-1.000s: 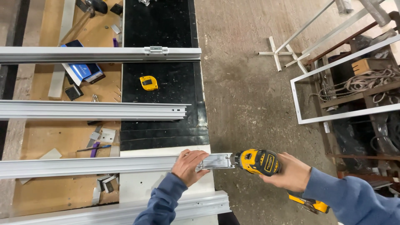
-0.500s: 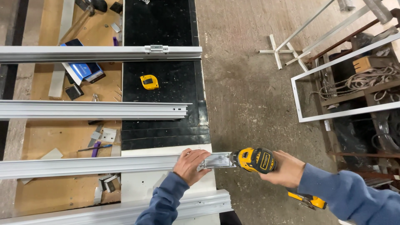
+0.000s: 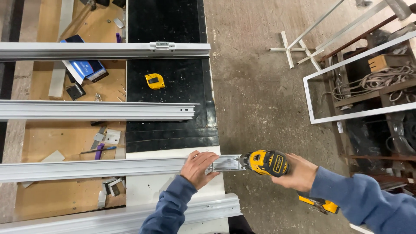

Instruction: The person assembles aluminum window frame profiles on a workbench. They position small metal connector brackets into the ends of white extruded frame rails and use a cordless drill to drive screws, securing the brackets and joining the rail sections, repeating the process along the frame.

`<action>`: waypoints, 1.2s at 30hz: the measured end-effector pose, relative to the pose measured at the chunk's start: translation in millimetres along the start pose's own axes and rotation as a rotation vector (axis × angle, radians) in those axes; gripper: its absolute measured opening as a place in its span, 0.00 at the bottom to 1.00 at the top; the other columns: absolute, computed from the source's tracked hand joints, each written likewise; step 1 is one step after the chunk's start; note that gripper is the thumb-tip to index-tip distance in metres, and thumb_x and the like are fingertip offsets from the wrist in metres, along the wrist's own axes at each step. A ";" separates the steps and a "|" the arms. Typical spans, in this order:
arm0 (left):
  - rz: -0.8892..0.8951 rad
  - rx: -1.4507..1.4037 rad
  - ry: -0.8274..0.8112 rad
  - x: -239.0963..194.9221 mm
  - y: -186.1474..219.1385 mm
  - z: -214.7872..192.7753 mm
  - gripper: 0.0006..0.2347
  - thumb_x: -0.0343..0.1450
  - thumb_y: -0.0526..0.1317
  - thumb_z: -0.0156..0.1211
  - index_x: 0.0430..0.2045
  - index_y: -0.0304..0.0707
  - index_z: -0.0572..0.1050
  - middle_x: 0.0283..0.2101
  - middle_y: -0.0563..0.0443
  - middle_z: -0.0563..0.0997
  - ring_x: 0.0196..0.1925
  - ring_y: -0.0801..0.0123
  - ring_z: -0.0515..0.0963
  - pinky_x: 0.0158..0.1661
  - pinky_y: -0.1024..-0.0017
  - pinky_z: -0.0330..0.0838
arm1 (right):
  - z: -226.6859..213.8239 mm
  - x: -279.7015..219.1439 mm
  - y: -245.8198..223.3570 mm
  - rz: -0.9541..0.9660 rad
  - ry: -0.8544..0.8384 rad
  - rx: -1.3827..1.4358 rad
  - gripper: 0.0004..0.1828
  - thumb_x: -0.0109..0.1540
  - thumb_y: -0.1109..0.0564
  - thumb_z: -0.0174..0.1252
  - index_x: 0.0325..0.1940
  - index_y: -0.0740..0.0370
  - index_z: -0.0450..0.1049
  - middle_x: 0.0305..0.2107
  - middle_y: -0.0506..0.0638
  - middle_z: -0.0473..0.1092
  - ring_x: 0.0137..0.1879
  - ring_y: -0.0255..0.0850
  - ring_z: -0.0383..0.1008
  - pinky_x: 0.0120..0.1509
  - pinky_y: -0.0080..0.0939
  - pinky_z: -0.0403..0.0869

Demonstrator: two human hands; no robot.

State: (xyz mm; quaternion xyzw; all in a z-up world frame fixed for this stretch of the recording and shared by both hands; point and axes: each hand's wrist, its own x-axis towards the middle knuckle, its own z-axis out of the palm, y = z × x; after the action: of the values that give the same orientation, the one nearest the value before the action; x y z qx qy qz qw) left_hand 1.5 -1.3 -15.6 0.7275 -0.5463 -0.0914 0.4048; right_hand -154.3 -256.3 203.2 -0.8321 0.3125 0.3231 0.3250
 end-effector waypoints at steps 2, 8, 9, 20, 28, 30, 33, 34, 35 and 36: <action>0.001 0.006 -0.001 0.8 0.0 -0.3 0.26 0.62 0.46 0.76 0.54 0.42 0.75 0.55 0.50 0.80 0.59 0.62 0.76 0.61 0.59 0.60 | 3.5 4.7 7.3 -0.027 0.017 0.006 0.20 0.50 0.48 0.66 0.41 0.59 0.75 0.18 0.52 0.75 0.25 0.41 0.78 0.36 0.47 0.77; -0.003 -0.017 -0.002 -0.9 4.2 -3.5 0.25 0.61 0.45 0.76 0.52 0.42 0.75 0.54 0.51 0.80 0.58 0.63 0.77 0.61 0.60 0.60 | 0.3 2.9 4.3 -0.078 0.017 0.006 0.15 0.50 0.49 0.64 0.32 0.62 0.77 0.15 0.52 0.73 0.23 0.41 0.76 0.33 0.48 0.76; -0.008 -0.029 -0.005 1.2 1.3 -3.8 0.25 0.61 0.44 0.77 0.51 0.42 0.75 0.54 0.52 0.80 0.58 0.63 0.77 0.60 0.60 0.60 | -1.3 0.6 0.6 -0.067 0.009 0.015 0.14 0.51 0.49 0.64 0.29 0.63 0.77 0.14 0.53 0.73 0.23 0.42 0.75 0.33 0.48 0.76; -0.018 0.023 -0.008 4.7 -0.4 -2.9 0.27 0.56 0.43 0.78 0.49 0.42 0.76 0.53 0.51 0.81 0.55 0.62 0.78 0.58 0.61 0.60 | -42.8 -61.9 -27.3 -0.158 0.034 0.056 0.17 0.51 0.46 0.59 0.25 0.65 0.78 0.15 0.52 0.75 0.24 0.43 0.80 0.35 0.43 0.79; -0.038 0.077 -0.001 3.8 -1.9 0.1 0.27 0.55 0.43 0.78 0.48 0.41 0.77 0.53 0.50 0.81 0.54 0.63 0.78 0.58 0.61 0.59 | -39.9 -81.1 -31.1 -0.312 0.115 0.039 0.17 0.48 0.48 0.60 0.29 0.66 0.75 0.16 0.55 0.75 0.27 0.48 0.81 0.37 0.48 0.80; -0.056 0.068 -0.015 1.9 -4.6 -1.2 0.27 0.54 0.43 0.79 0.47 0.41 0.78 0.52 0.50 0.82 0.53 0.62 0.78 0.58 0.62 0.60 | -34.4 -79.3 -31.0 -0.376 0.107 0.060 0.17 0.48 0.48 0.59 0.31 0.65 0.75 0.16 0.55 0.75 0.27 0.49 0.80 0.37 0.48 0.79; -0.045 0.079 0.008 -2.6 -6.5 1.8 0.28 0.53 0.43 0.78 0.48 0.41 0.77 0.52 0.49 0.81 0.54 0.62 0.78 0.58 0.60 0.59 | -31.2 -73.0 -25.6 -0.405 0.107 0.045 0.17 0.48 0.48 0.59 0.29 0.65 0.76 0.17 0.54 0.76 0.28 0.48 0.81 0.38 0.48 0.79; -0.049 0.091 0.013 1.0 -7.0 0.5 0.28 0.53 0.43 0.78 0.48 0.41 0.77 0.52 0.49 0.81 0.54 0.62 0.78 0.58 0.60 0.59 | -29.4 -74.2 -26.7 -0.419 0.105 0.044 0.17 0.48 0.48 0.59 0.29 0.65 0.76 0.17 0.54 0.76 0.28 0.48 0.81 0.38 0.48 0.79; -0.034 0.076 0.004 1.0 -6.0 0.7 0.27 0.55 0.44 0.78 0.48 0.42 0.77 0.52 0.49 0.82 0.55 0.62 0.78 0.58 0.60 0.60 | -29.0 -73.5 -28.7 -0.406 0.087 0.040 0.16 0.48 0.48 0.59 0.28 0.65 0.76 0.16 0.53 0.76 0.27 0.47 0.81 0.38 0.47 0.79; -0.020 0.061 -0.006 0.8 -6.4 -0.5 0.27 0.56 0.45 0.78 0.49 0.42 0.76 0.52 0.50 0.82 0.56 0.62 0.78 0.58 0.61 0.61 | -28.2 -72.2 -32.4 -0.393 0.069 0.035 0.16 0.48 0.48 0.59 0.27 0.65 0.76 0.16 0.53 0.76 0.27 0.47 0.81 0.37 0.47 0.79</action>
State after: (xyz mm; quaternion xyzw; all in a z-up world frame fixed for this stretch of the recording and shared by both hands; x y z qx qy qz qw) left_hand 6.7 -1.3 -19.5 0.7446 -0.5429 -0.0808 0.3799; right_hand -164.2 -235.7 284.0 -0.8818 0.1608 0.2193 0.3853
